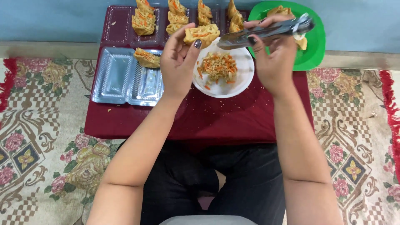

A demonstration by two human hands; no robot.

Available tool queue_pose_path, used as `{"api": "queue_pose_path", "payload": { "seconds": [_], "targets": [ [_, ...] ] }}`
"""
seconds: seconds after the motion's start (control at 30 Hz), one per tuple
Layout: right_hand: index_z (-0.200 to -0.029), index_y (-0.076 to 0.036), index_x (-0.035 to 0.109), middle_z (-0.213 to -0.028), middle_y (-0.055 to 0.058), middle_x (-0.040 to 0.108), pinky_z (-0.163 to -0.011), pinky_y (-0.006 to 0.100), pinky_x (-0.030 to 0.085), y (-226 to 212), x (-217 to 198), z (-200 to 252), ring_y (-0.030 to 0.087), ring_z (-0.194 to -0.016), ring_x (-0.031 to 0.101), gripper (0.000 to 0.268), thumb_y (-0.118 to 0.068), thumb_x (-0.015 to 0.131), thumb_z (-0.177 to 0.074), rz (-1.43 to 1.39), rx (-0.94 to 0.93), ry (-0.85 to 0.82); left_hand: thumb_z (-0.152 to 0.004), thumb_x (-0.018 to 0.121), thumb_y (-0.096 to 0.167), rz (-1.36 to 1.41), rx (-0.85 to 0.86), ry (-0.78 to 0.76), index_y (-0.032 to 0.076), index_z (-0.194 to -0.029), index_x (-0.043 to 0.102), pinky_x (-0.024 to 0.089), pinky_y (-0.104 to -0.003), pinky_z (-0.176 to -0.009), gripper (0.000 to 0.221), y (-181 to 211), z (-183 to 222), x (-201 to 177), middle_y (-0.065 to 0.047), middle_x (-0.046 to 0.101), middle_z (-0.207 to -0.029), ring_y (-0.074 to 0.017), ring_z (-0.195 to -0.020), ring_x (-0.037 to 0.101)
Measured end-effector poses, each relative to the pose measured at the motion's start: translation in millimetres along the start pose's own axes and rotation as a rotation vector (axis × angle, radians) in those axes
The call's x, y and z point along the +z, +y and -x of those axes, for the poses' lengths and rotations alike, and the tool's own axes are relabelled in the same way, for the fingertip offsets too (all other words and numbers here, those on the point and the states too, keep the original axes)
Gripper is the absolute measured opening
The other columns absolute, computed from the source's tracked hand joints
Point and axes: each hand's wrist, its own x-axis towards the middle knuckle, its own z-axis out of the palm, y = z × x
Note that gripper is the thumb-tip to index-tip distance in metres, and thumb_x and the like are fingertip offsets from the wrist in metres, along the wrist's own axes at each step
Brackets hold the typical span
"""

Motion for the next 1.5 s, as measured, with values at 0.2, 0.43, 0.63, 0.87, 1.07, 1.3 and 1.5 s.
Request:
{"api": "queue_pose_path", "payload": {
  "seconds": [0.2,0.43,0.63,0.87,1.07,1.3,1.5],
  "targets": [
    [-0.12,-0.004,0.038,-0.123,0.019,0.057,-0.109,0.044,0.057,9.0,23.4,11.5,0.032,-0.122,0.064,0.037,0.017,0.061,-0.101,0.033,0.044,0.06,-0.103,0.06,0.006,-0.15,0.032,0.05,0.011,-0.145,0.047,0.058,-0.028,-0.093,0.044,-14.5,16.5,-1.3,-0.012,0.063,-0.132,-0.0193,-0.108,0.064],
    [-0.118,-0.004,0.044,-0.117,0.018,0.066,-0.11,0.042,0.05,24.1,29.6,27.4,0.028,-0.115,0.066,0.032,0.01,0.065,-0.099,0.045,0.098,0.068,-0.103,0.065,0.017,-0.054,0.028,0.115,0.003,-0.142,0.047,0.054,-0.027,-0.096,0.045,-32.5,35.4,-3.3,-0.013,0.059,-0.135,-0.0154,-0.108,0.065],
    [-0.104,0.001,0.045,-0.107,0.022,0.073,-0.119,0.055,0.033,38.3,23.9,27.4,0.033,-0.107,0.073,0.024,-0.015,0.063,-0.108,0.128,-0.023,0.165,-0.103,0.067,0.019,-0.195,0.164,0.17,0.009,-0.142,0.054,0.058,-0.029,-0.096,0.042,-58.0,38.6,-9.2,-0.009,0.061,-0.137,-0.0152,-0.106,0.071],
    [-0.12,-0.015,0.037,-0.12,0.02,0.063,-0.108,0.043,0.052,22.3,2.3,22.3,0.031,-0.114,0.064,0.013,-0.019,0.048,-0.117,-0.224,-0.004,0.286,-0.099,0.063,0.004,-0.125,0.012,0.094,0.003,-0.147,0.045,0.056,-0.022,-0.083,0.051,-37.3,37.9,-9.8,-0.011,0.058,-0.142,-0.0116,-0.101,0.066],
    [-0.123,-0.017,0.035,-0.125,0.022,0.059,-0.114,0.044,0.052,1.1,1.7,12.9,0.034,-0.12,0.063,0.022,-0.028,0.052,-0.116,-0.384,-0.005,0.255,-0.1,0.064,0.005,-0.172,0.004,0.068,0.001,-0.143,0.049,0.054,-0.021,-0.078,0.046,-29.5,36.7,-8.6,-0.013,0.065,-0.127,-0.0113,-0.093,0.067],
    [-0.122,-0.018,0.036,-0.112,0.013,0.066,-0.131,0.045,0.03,-24.1,10.4,-2.6,0.029,-0.12,0.067,0.025,-0.024,0.058,-0.113,-0.112,0.037,0.03,-0.1,0.066,0.003,-0.188,0.029,0.06,0.004,-0.142,0.052,0.05,-0.02,-0.077,0.045,-31.5,37.4,-8.5,-0.01,0.066,-0.128,-0.0093,-0.094,0.064],
    [-0.123,-0.019,0.034,-0.118,0.016,0.065,-0.13,0.043,0.028,-39.9,0.3,-13.6,0.03,-0.118,0.065,0.029,-0.03,0.059,-0.112,-0.094,-0.017,0.049,-0.101,0.064,0.007,-0.214,0.023,0.051,0.002,-0.143,0.051,0.043,-0.019,-0.068,0.044,-28.7,36.9,-9.1,-0.006,0.067,-0.11,-0.0058,-0.078,0.054]
  ]
}}
